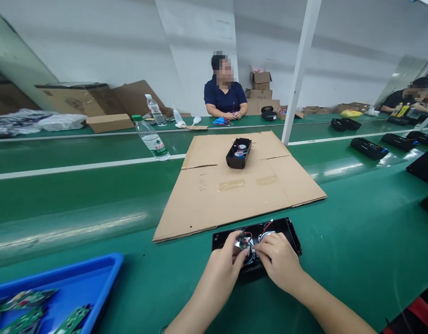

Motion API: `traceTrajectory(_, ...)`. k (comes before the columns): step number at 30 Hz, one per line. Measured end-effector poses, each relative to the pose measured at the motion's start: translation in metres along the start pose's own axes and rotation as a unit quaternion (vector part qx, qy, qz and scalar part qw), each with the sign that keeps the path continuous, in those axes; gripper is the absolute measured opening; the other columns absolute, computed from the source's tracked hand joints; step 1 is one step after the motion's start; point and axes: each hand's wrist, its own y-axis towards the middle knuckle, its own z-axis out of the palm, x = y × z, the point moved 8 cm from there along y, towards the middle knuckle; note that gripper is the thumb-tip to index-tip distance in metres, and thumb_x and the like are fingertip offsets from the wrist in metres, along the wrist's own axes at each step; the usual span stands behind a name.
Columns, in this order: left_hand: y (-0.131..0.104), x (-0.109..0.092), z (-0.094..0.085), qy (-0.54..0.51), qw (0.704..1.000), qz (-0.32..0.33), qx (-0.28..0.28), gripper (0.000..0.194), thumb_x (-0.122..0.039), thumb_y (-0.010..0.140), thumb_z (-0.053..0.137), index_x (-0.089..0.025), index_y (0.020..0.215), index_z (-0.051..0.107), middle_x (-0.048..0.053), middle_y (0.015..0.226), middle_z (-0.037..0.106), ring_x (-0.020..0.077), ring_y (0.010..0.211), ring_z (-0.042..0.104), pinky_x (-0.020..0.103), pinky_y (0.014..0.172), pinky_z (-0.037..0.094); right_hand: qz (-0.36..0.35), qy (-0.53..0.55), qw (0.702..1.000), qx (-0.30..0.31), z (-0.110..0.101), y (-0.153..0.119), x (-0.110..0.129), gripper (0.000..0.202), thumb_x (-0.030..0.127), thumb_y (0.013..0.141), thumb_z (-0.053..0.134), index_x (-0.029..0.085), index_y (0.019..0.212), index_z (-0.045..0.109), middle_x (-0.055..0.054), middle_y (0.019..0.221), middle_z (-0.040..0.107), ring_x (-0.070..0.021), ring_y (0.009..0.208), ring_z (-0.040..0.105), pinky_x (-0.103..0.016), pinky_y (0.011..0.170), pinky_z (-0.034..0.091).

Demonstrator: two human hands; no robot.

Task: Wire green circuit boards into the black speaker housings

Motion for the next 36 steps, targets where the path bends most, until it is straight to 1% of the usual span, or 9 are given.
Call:
traceTrajectory(4, 0.001, -0.001, 0.001, 0.015, 1.0, 0.001, 0.006, 0.036, -0.032, 0.074, 0.049, -0.021, 0.108, 0.049, 0.0, 0.061, 0.065, 0.0214, 0.059, 0.065, 0.028, 0.053, 0.049, -0.047, -0.057, 0.997, -0.005, 0.004, -0.001, 0.008, 0.016, 0.012, 0.082, 0.047, 0.018, 0.073, 0.059, -0.001, 0.067, 0.056, -0.0141, 0.067, 0.047, -0.028, 0.062, 0.033)
traceTrajectory(8, 0.001, -0.002, 0.001, 0.012, 1.0, -0.001, 0.009, 0.037, -0.033, 0.074, 0.049, -0.021, 0.109, 0.05, -0.001, 0.058, 0.064, 0.0208, 0.058, 0.064, 0.027, 0.053, 0.048, -0.09, -0.081, 0.993, -0.011, 0.004, -0.002, 0.014, 0.022, 0.014, 0.084, 0.043, 0.017, 0.067, 0.057, -0.001, 0.064, 0.053, -0.0144, 0.064, 0.043, -0.028, 0.06, 0.031)
traceTrajectory(16, 0.0, -0.001, 0.003, -0.006, 1.0, 0.009, 0.018, 0.034, -0.033, 0.074, 0.049, -0.021, 0.106, 0.052, -0.002, 0.057, 0.061, 0.0194, 0.058, 0.062, 0.027, 0.055, 0.049, -0.125, -0.103, 0.986, -0.031, 0.005, -0.002, 0.027, 0.034, 0.009, 0.085, 0.034, 0.016, 0.058, 0.052, -0.002, 0.057, 0.049, -0.0144, 0.058, 0.04, -0.028, 0.055, 0.032)
traceTrajectory(19, -0.002, -0.006, 0.002, 0.003, 1.0, 0.019, 0.023, 0.03, -0.03, 0.075, 0.047, -0.022, 0.103, 0.053, -0.001, 0.059, 0.062, 0.0194, 0.058, 0.062, 0.027, 0.056, 0.049, -0.1, -0.059, 0.993, -0.02, 0.006, -0.004, 0.023, 0.028, 0.01, 0.085, 0.038, 0.016, 0.064, 0.056, -0.002, 0.06, 0.053, -0.0145, 0.058, 0.044, -0.027, 0.054, 0.034)
traceTrajectory(23, -0.004, -0.018, 0.001, -0.002, 0.997, 0.04, 0.058, 0.023, -0.028, 0.077, 0.045, -0.025, 0.097, 0.055, 0.0, 0.068, 0.065, 0.0176, 0.059, 0.061, 0.025, 0.057, 0.049, 0.034, 0.064, 0.997, 0.025, 0.007, -0.003, 0.001, 0.009, 0.01, 0.079, 0.052, 0.016, 0.084, 0.057, -0.001, 0.068, 0.058, -0.0138, 0.063, 0.052, -0.024, 0.054, 0.04)
traceTrajectory(25, -0.005, -0.022, 0.002, -0.007, 0.996, 0.049, 0.078, 0.021, -0.028, 0.077, 0.045, -0.026, 0.095, 0.056, -0.001, 0.072, 0.066, 0.0168, 0.06, 0.061, 0.024, 0.058, 0.049, 0.077, 0.092, 0.992, 0.047, 0.008, -0.003, -0.004, 0.018, 0.01, 0.076, 0.057, 0.017, 0.093, 0.055, 0.0, 0.072, 0.059, -0.014, 0.066, 0.054, -0.023, 0.054, 0.042)
traceTrajectory(27, -0.005, -0.023, 0.002, -0.006, 0.995, 0.054, 0.085, 0.02, -0.027, 0.077, 0.044, -0.026, 0.093, 0.056, -0.001, 0.071, 0.066, 0.0165, 0.061, 0.061, 0.023, 0.059, 0.049, 0.071, 0.087, 0.992, 0.062, 0.008, -0.002, -0.002, 0.018, 0.011, 0.076, 0.057, 0.018, 0.092, 0.056, 0.0, 0.074, 0.058, -0.0146, 0.067, 0.054, -0.024, 0.055, 0.042)
traceTrajectory(30, -0.005, -0.023, 0.001, 0.0, 0.995, 0.056, 0.082, 0.019, -0.028, 0.078, 0.043, -0.026, 0.092, 0.056, -0.002, 0.069, 0.064, 0.0162, 0.062, 0.061, 0.022, 0.059, 0.048, 0.049, 0.069, 0.995, 0.054, 0.007, -0.001, 0.002, 0.009, 0.011, 0.078, 0.054, 0.017, 0.084, 0.057, -0.002, 0.073, 0.057, -0.0152, 0.067, 0.052, -0.025, 0.056, 0.042)
traceTrajectory(36, -0.006, -0.026, 0.003, 0.049, 0.993, 0.061, 0.092, 0.019, -0.025, 0.08, 0.038, -0.025, 0.093, 0.052, -0.004, 0.063, 0.06, 0.0132, 0.054, 0.056, 0.021, 0.052, 0.046, 0.036, 0.078, 0.995, 0.041, 0.006, -0.002, 0.004, 0.011, 0.017, 0.084, 0.046, 0.018, 0.083, 0.058, -0.002, 0.072, 0.055, -0.0164, 0.069, 0.05, -0.027, 0.058, 0.043)
